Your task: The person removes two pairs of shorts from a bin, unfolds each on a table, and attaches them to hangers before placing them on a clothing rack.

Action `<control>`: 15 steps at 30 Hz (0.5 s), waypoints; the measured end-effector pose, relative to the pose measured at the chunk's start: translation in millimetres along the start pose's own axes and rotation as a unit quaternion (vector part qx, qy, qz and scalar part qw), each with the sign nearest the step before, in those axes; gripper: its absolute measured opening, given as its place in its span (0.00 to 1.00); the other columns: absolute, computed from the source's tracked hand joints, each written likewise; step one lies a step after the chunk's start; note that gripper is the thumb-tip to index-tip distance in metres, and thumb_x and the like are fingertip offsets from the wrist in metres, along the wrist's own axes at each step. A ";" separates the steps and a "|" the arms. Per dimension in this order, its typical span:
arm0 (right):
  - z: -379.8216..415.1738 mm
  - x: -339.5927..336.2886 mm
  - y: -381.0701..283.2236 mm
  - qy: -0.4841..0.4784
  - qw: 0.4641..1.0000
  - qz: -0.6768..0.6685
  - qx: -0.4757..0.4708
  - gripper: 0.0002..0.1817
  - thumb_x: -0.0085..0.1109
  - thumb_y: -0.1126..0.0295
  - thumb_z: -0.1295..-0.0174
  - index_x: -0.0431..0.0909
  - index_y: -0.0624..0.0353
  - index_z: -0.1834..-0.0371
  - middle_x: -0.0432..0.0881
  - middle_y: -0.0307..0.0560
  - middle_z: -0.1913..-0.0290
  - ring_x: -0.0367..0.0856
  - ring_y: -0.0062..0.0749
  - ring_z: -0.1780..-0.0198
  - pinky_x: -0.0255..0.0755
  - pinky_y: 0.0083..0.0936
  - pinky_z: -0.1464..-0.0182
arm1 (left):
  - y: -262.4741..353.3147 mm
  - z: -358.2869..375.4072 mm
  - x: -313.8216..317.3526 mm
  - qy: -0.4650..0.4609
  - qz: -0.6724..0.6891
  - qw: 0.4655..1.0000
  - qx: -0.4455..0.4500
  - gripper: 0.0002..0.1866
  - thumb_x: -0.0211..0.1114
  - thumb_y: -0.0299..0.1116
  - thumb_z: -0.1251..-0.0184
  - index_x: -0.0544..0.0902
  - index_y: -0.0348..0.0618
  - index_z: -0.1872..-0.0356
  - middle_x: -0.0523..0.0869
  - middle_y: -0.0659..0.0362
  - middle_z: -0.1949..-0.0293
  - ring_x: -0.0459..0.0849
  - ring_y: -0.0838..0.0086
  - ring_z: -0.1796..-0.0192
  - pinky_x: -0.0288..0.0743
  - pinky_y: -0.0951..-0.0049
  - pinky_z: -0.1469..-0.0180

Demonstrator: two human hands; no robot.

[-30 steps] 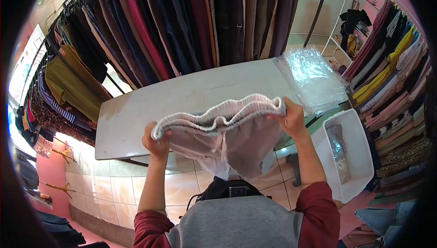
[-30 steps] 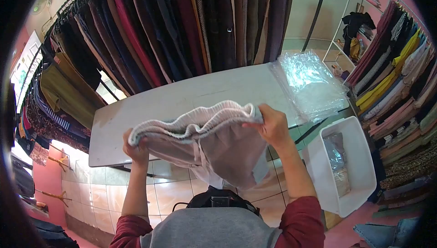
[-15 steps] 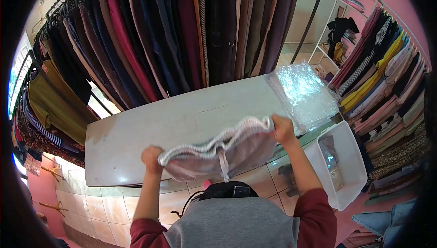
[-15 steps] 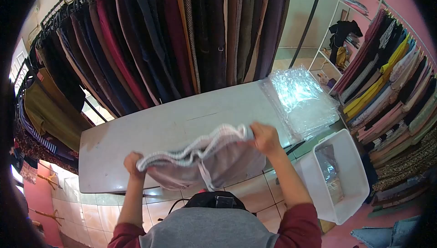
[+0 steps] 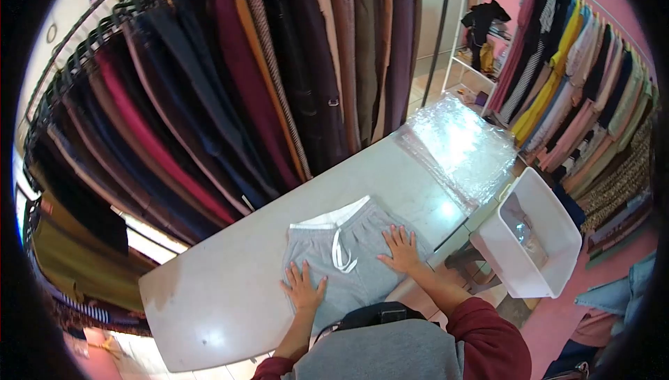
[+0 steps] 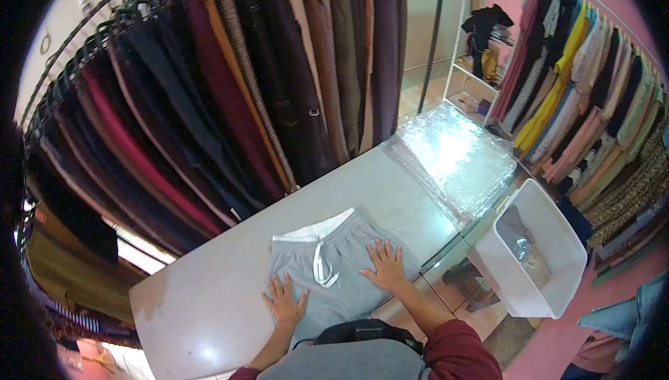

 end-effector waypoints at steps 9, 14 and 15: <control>-53.5 -6.2 -1.8 -0.012 1.000 0.000 0.003 0.42 0.38 0.36 0.50 0.48 0.48 0.35 0.43 0.51 0.33 0.37 0.49 0.33 0.32 0.57 0.39 | -10.2 -44.5 -8.4 -0.049 0.015 0.998 -0.025 0.41 0.55 0.57 0.52 0.54 0.51 0.37 0.47 0.48 0.35 0.42 0.56 0.33 0.30 0.44 0.39; -86.7 0.3 -0.1 -0.051 0.998 -0.024 -0.038 0.43 0.40 0.37 0.50 0.45 0.49 0.35 0.41 0.51 0.33 0.35 0.49 0.32 0.30 0.56 0.38 | -6.2 -50.1 -18.5 -0.024 0.018 0.997 -0.068 0.41 0.57 0.56 0.54 0.57 0.49 0.39 0.51 0.48 0.36 0.45 0.55 0.34 0.29 0.44 0.39; -91.2 3.4 0.3 -0.087 0.994 -0.034 -0.061 0.43 0.40 0.37 0.50 0.45 0.50 0.35 0.39 0.52 0.33 0.34 0.51 0.32 0.30 0.57 0.39 | 1.5 -53.7 -21.3 -0.036 0.026 0.994 -0.095 0.41 0.56 0.56 0.54 0.58 0.49 0.39 0.51 0.47 0.36 0.44 0.54 0.34 0.29 0.44 0.39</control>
Point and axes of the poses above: each hand's wrist, its own z-axis away from the middle knuckle, its own x-axis out of the palm, y = z × x, the point moved 3 cm from there along -z, towards the middle knuckle
